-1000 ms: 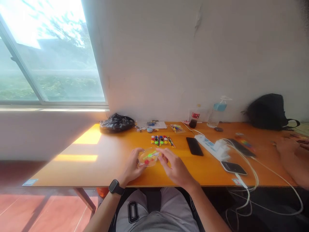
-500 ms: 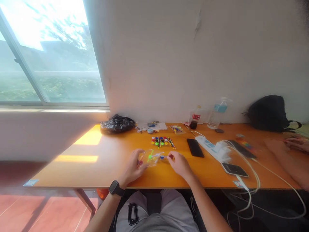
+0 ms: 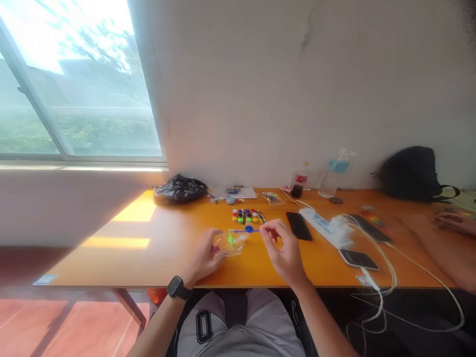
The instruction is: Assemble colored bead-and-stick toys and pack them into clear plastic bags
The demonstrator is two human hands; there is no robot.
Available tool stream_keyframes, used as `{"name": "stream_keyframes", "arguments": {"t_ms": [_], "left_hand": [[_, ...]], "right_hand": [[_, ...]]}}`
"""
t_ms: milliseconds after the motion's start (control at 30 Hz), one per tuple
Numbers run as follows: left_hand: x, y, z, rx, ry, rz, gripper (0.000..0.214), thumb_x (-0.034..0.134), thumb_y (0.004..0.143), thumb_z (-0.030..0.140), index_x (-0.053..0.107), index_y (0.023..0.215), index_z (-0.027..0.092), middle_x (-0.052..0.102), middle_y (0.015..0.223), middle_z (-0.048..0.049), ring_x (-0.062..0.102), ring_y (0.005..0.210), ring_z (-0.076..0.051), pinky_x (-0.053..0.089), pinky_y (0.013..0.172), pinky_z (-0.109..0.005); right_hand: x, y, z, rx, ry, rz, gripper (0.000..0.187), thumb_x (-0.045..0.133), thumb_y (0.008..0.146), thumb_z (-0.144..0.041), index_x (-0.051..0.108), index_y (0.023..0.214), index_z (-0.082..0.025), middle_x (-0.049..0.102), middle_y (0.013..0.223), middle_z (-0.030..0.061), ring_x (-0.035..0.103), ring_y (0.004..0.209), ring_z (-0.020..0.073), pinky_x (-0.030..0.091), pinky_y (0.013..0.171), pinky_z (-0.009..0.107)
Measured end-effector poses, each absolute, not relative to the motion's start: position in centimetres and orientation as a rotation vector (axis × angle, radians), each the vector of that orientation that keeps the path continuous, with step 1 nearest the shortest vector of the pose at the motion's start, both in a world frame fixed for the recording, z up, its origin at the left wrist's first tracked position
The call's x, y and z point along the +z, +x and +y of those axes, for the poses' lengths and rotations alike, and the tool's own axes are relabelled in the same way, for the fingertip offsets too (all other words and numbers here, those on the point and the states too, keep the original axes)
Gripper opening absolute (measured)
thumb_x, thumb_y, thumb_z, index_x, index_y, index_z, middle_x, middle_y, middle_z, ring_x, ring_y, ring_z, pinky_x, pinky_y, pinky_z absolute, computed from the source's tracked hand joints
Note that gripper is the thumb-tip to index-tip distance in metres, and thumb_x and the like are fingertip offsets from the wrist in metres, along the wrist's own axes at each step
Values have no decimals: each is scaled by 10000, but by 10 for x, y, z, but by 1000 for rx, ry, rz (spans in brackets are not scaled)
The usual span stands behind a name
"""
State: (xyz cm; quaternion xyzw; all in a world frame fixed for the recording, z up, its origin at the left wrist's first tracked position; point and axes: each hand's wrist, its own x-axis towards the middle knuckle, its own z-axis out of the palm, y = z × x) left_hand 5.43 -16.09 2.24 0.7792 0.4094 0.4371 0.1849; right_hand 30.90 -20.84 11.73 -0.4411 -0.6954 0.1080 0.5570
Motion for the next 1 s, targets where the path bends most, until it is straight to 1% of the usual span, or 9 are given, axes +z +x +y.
{"name": "stream_keyframes", "arguments": {"t_ms": [200, 333, 433, 567, 700, 767, 833, 933, 1000], "left_hand": [[22, 55, -161, 1245, 2177, 1148, 404, 649, 915, 293, 515, 1293, 243, 594, 1239, -116, 616, 1029, -258, 561, 759, -362], [21, 55, -159, 1263, 2173, 1159, 396, 648, 914, 291, 522, 1287, 244, 604, 1225, -114, 627, 988, -249, 559, 742, -357], [21, 55, -158, 1252, 2171, 1180, 371, 645, 920, 293, 533, 1270, 247, 607, 1242, -109, 634, 929, -229, 557, 717, -350], [21, 55, -158, 1281, 2191, 1226, 390, 666, 905, 290, 543, 1274, 260, 620, 1246, -97, 637, 969, -242, 564, 762, -373], [22, 54, -158, 1283, 2211, 1244, 386, 658, 899, 269, 544, 1267, 256, 627, 1237, -98, 635, 999, -258, 565, 789, -396], [22, 54, -158, 1274, 2208, 1247, 378, 656, 907, 282, 538, 1266, 255, 621, 1245, -100, 633, 1009, -260, 565, 791, -398], [22, 53, -158, 1277, 2204, 1248, 381, 655, 910, 286, 530, 1269, 257, 614, 1255, -100, 632, 1017, -261, 564, 789, -397], [22, 53, -157, 1272, 2206, 1243, 386, 654, 906, 277, 523, 1270, 262, 608, 1262, -99, 628, 1029, -265, 564, 782, -394], [22, 53, -157, 1263, 2206, 1239, 390, 654, 907, 278, 519, 1272, 261, 604, 1267, -102, 624, 1043, -270, 564, 775, -392]], "right_hand": [[101, 284, -206, 346, -949, -1853, 165, 559, 1013, -318, 696, 967, -239, 643, 979, 66, 624, 974, 232, 509, 907, 365], [77, 283, -187, 409, -956, -1806, 255, 510, 1035, -346, 684, 1183, -233, 667, 1071, 86, 633, 996, 233, 531, 883, 360], [53, 292, -166, 318, -1045, -1734, 287, 438, 1057, -325, 668, 1192, -220, 679, 1145, 109, 630, 1082, 252, 526, 944, 396], [19, 303, -143, 185, -1133, -1896, 398, 382, 1064, -290, 619, 1380, -234, 612, 1416, 127, 517, 1345, 289, 396, 1166, 516], [0, 307, -137, 203, -1255, -2042, 482, 336, 1066, -271, 541, 1502, -258, 478, 1598, 88, 355, 1508, 299, 348, 1212, 551], [-1, 307, -139, 206, -1296, -2086, 462, 368, 1061, -272, 574, 1475, -269, 486, 1597, 66, 315, 1533, 303, 339, 1218, 545], [4, 306, -143, 179, -1306, -2125, 397, 429, 1048, -271, 663, 1369, -279, 577, 1516, 55, 354, 1507, 309, 338, 1212, 534], [15, 309, -147, 160, -1328, -2149, 330, 470, 1033, -236, 735, 1227, -272, 729, 1267, 67, 576, 1293, 280, 415, 1132, 473], [20, 314, -147, 186, -1352, -2160, 333, 467, 1033, -218, 748, 1204, -267, 760, 1139, 75, 661, 1123, 249, 478, 1028, 404]]}}
